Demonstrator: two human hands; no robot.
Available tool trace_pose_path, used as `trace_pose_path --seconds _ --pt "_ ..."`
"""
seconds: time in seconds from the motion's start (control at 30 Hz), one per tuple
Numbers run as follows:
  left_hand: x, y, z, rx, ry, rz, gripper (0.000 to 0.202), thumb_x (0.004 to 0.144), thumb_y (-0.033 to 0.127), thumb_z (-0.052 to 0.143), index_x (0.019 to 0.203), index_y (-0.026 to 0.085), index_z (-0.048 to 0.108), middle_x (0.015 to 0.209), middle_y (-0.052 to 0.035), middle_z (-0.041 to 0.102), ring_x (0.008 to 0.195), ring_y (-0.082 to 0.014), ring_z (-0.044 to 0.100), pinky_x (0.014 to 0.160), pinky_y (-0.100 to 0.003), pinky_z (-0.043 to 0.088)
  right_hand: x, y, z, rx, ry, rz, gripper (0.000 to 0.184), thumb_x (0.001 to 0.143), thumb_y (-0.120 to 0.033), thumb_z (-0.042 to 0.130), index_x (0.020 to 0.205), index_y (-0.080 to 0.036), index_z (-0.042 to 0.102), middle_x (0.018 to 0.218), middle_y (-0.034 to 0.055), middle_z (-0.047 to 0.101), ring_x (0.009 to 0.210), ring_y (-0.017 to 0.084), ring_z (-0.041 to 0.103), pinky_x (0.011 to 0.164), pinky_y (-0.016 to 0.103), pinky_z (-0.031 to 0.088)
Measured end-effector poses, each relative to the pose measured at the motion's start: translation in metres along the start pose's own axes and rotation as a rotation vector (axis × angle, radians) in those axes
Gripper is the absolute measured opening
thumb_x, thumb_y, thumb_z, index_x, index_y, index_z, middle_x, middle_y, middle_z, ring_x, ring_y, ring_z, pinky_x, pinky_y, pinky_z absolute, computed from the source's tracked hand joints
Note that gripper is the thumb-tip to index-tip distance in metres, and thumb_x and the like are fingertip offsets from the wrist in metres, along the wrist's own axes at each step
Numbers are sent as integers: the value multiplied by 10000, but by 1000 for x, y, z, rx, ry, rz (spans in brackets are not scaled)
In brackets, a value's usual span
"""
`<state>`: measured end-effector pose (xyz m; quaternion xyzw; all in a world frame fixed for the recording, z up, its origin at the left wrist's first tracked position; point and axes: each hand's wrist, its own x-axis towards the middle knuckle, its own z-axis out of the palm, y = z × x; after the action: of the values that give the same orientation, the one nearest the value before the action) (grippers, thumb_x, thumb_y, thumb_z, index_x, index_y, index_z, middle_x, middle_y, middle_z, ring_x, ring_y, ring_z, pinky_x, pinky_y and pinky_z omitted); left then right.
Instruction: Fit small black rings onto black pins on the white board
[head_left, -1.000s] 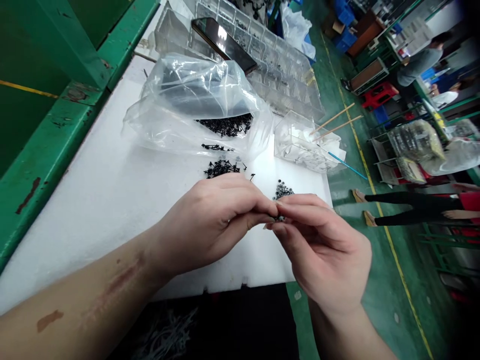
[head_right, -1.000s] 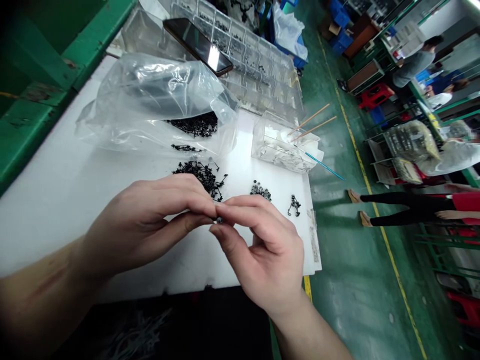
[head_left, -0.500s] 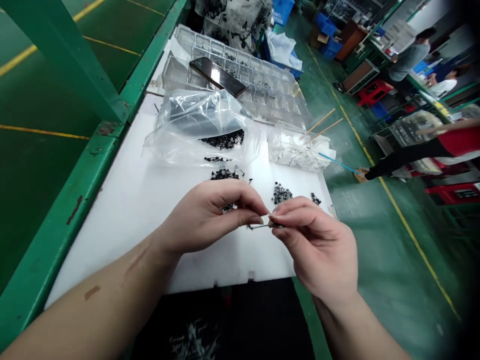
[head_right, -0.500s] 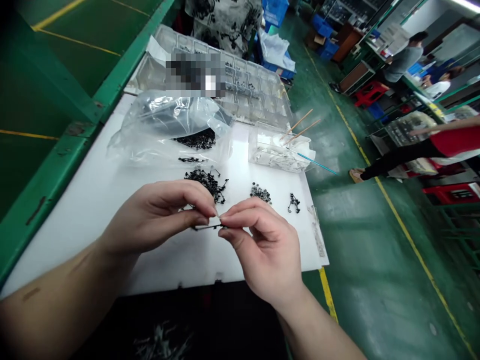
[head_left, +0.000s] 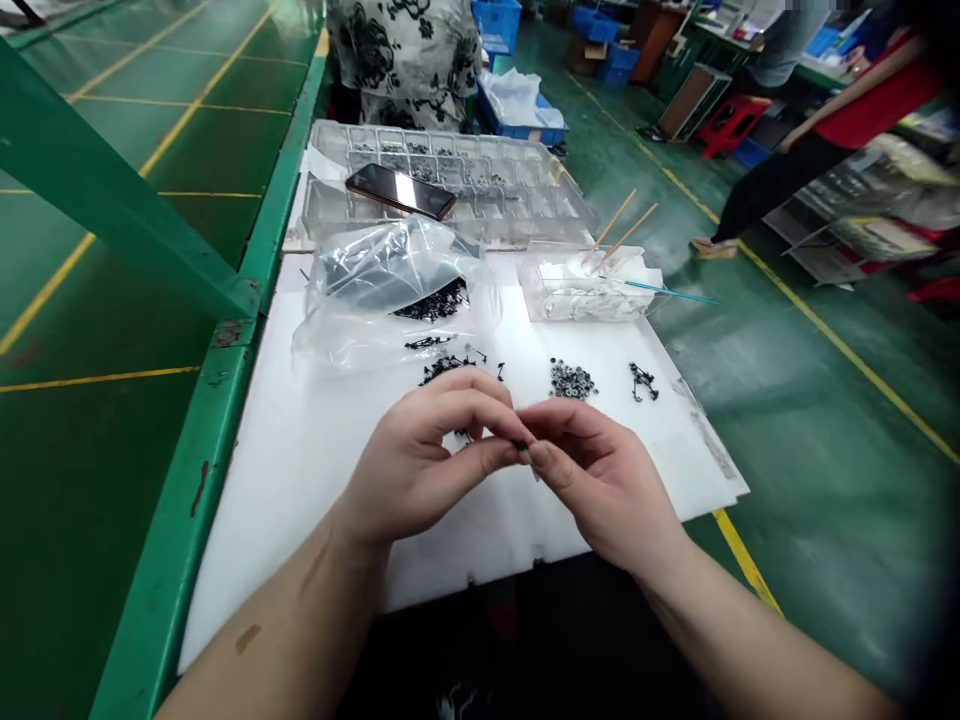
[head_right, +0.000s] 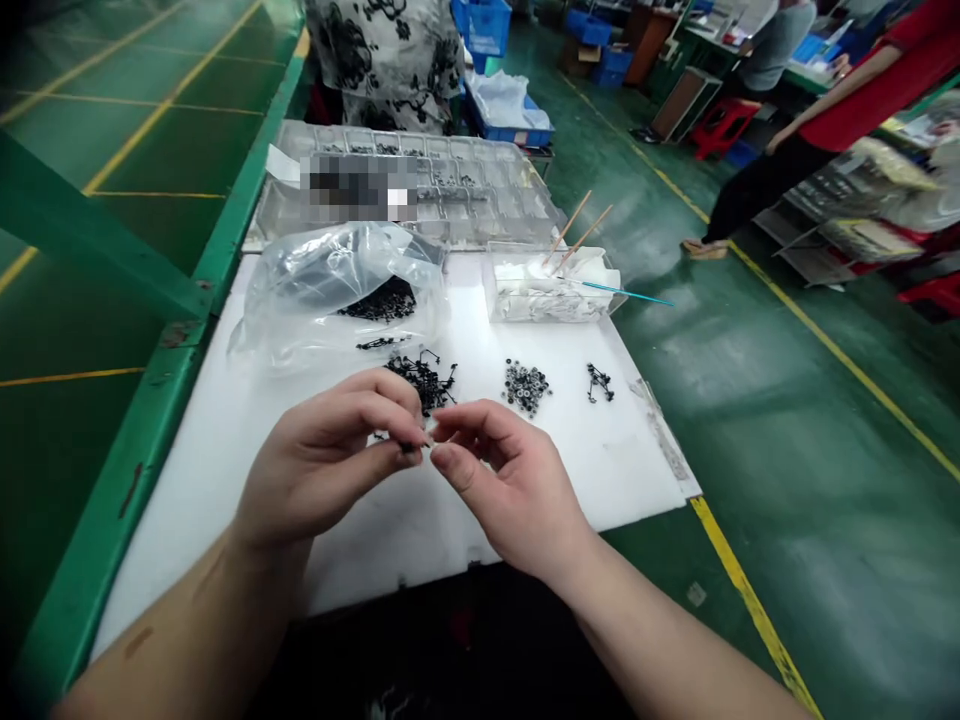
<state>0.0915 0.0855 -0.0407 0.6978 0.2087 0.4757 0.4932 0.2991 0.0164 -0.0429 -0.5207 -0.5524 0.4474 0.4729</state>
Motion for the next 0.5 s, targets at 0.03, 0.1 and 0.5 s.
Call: trace_pose_path --seconds 0.03,0.1,0.5 --pt "0 -1 -1 -8 36 -56 74 1007 162 815 976 229 823 984 -46 745 878 -160 687 752 -280 558 -3 6 -5 -172 19 -25 378 1032 -527 763 1305 -265 764 1068 68 772 883 204 728 784 351 626" --pt "1 -4 -4 -52 151 -204 50 1020 257 820 977 232 819 988 -47 765 896 -169 694 764 -281 559 -10 19 -14 -643 28 -57 472 1058 -518 698 1427 -224 716 1107 114 725 906 256 700 793 422 617" --pt "3 -8 -3 -87 192 -319 295 1009 438 810 1151 183 766 1035 -80 783 941 -201 722 840 -320 605 -60 -26 -48 -1060 153 -198 462 1004 -529 769 1366 -244 744 1081 130 687 1020 321 693 835 458 626"
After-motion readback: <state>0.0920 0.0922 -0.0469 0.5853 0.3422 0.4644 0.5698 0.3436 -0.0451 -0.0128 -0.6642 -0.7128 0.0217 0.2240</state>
